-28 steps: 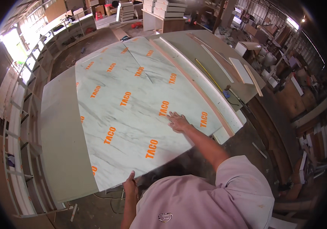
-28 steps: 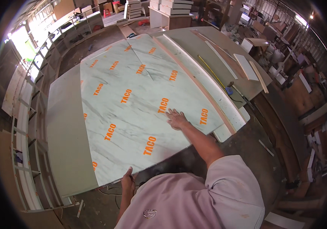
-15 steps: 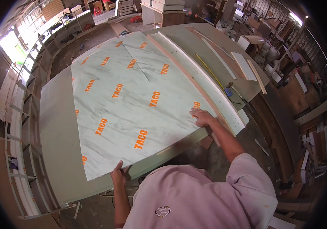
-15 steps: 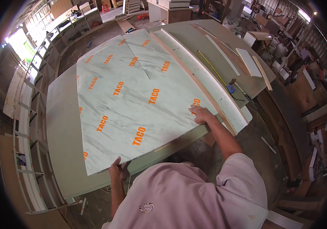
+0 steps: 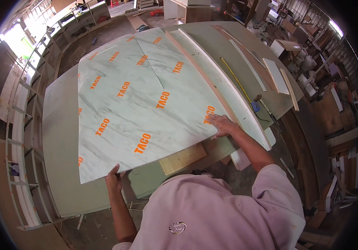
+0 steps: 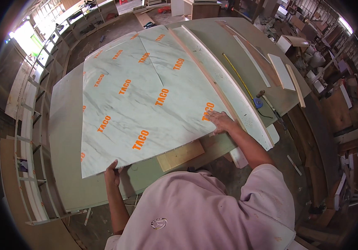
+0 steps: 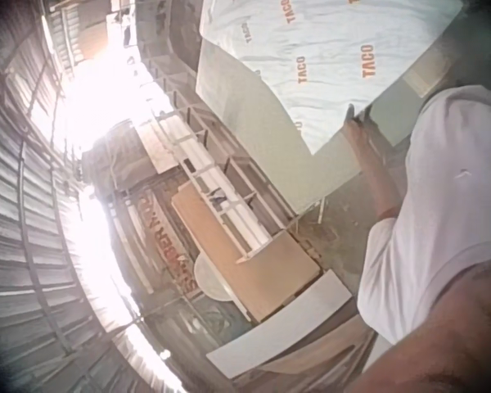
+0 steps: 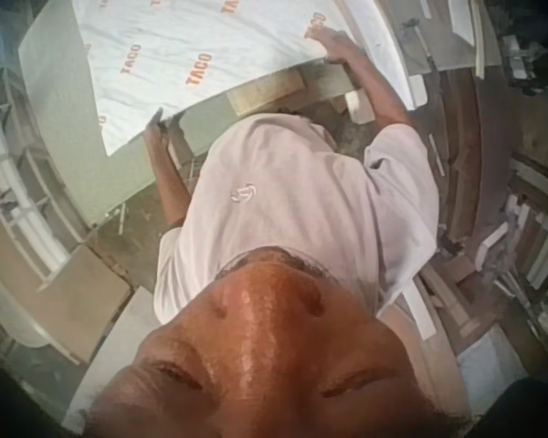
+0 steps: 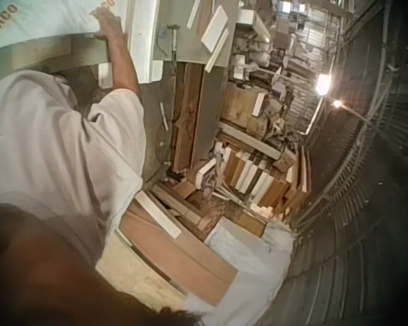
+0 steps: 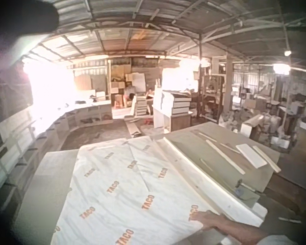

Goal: The person carries a wooden board to a workbench, moves a can onto a shelf, and positions laminate sheets over the wooden panels on the table.

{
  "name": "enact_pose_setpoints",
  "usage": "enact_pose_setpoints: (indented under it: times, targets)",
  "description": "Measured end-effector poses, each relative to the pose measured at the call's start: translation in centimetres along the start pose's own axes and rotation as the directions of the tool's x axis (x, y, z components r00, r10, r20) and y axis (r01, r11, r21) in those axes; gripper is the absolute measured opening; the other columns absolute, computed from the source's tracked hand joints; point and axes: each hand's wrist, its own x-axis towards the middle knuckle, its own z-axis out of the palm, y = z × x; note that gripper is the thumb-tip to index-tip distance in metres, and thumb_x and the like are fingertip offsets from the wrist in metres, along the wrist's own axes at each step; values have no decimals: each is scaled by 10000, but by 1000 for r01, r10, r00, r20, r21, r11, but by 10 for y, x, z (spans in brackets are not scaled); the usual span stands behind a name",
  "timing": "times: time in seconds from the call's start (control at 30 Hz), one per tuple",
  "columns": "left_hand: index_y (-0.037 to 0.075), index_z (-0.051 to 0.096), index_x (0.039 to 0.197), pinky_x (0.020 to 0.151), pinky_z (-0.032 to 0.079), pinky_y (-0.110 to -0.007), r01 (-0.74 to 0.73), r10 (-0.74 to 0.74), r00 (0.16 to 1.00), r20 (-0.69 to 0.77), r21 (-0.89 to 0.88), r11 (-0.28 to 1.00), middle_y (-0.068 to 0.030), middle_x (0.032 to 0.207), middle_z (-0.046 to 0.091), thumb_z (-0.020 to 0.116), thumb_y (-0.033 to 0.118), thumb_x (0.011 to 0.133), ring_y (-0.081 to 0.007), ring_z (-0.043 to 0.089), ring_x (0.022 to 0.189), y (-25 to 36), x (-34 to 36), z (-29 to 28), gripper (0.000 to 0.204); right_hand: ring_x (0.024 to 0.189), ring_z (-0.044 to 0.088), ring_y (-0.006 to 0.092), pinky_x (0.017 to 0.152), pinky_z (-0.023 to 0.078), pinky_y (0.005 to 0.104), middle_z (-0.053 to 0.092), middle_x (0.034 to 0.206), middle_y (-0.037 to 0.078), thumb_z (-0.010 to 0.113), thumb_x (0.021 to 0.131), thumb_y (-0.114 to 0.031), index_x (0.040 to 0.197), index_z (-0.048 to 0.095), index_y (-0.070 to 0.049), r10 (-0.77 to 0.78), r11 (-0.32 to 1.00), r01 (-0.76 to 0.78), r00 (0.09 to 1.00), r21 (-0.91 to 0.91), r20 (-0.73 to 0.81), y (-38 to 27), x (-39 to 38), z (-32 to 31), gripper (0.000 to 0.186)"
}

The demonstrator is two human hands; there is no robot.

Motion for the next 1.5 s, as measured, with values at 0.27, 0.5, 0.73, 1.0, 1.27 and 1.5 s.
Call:
enact_pose_setpoints:
  times: [0.27, 0.5, 0.73, 1.0, 1.27, 1.5]
  targets:
    - [-103, 575, 954, 699, 629, -365, -7, 7, 1000, 19, -14, 1000, -168, 910, 635, 653, 57, 873, -265, 671, 728, 13, -19, 20, 195, 1428, 286, 279, 1095, 302, 441, 258, 1568, 135, 785, 701, -316, 1479, 333, -136, 7, 1000, -8, 1000, -30, -14, 1, 3, 1, 918]
    - [-112, 569, 1000, 711, 627, -359, -59, 59, 998, 14, 0, 998, -192, 957, 643, 646, 48, 872, -277, 683, 790, -5, 4, 11, 219, 1443, 254, 297, 1081, 317, 483, 210, 1576, 174, 759, 745, -326, 1496, 282, -118, -11, 995, 12, 1000, -102, 14, 1, 12, 13, 913]
    - [-97, 569, 1019, 730, 617, -364, -82, 82, 996, 27, -11, 997, -177, 952, 632, 668, 8, 839, -268, 672, 797, -18, 30, 4, 231, 1460, 200, 328, 1089, 316, 508, 174, 1577, 207, 710, 805, -361, 1507, 240, -91, 10, 995, -8, 1000, -98, 11, 3, 13, 20, 887]
    - [-105, 587, 1042, 756, 594, -333, -60, 65, 997, -34, 131, 990, -166, 1000, 643, 661, 47, 856, -262, 672, 852, -18, 44, 0, 251, 1475, 156, 298, 1094, 300, 549, 108, 1602, 164, 665, 837, -424, 1532, 172, -121, 44, 993, -41, 999, -107, 27, 8, 18, 28, 905]
    - [-82, 561, 1078, 711, 595, -345, -136, 136, 991, 17, 29, 990, -160, 1001, 631, 665, 30, 847, -257, 665, 860, -32, 50, 3, 276, 1477, 160, 286, 1091, 309, 524, 93, 1606, 162, 614, 852, -471, 1537, 169, -131, 85, 983, -78, 996, -166, 32, 8, 23, 38, 885]
    - [-65, 554, 1100, 689, 593, -341, -93, 93, 996, 7, 4, 996, -157, 1000, 632, 660, -9, 835, -262, 662, 838, -40, 60, 3, 292, 1482, 141, 268, 1103, 291, 519, 77, 1612, 144, 611, 855, -470, 1540, 165, -147, 77, 983, -75, 997, -165, 9, 10, 28, 44, 879]
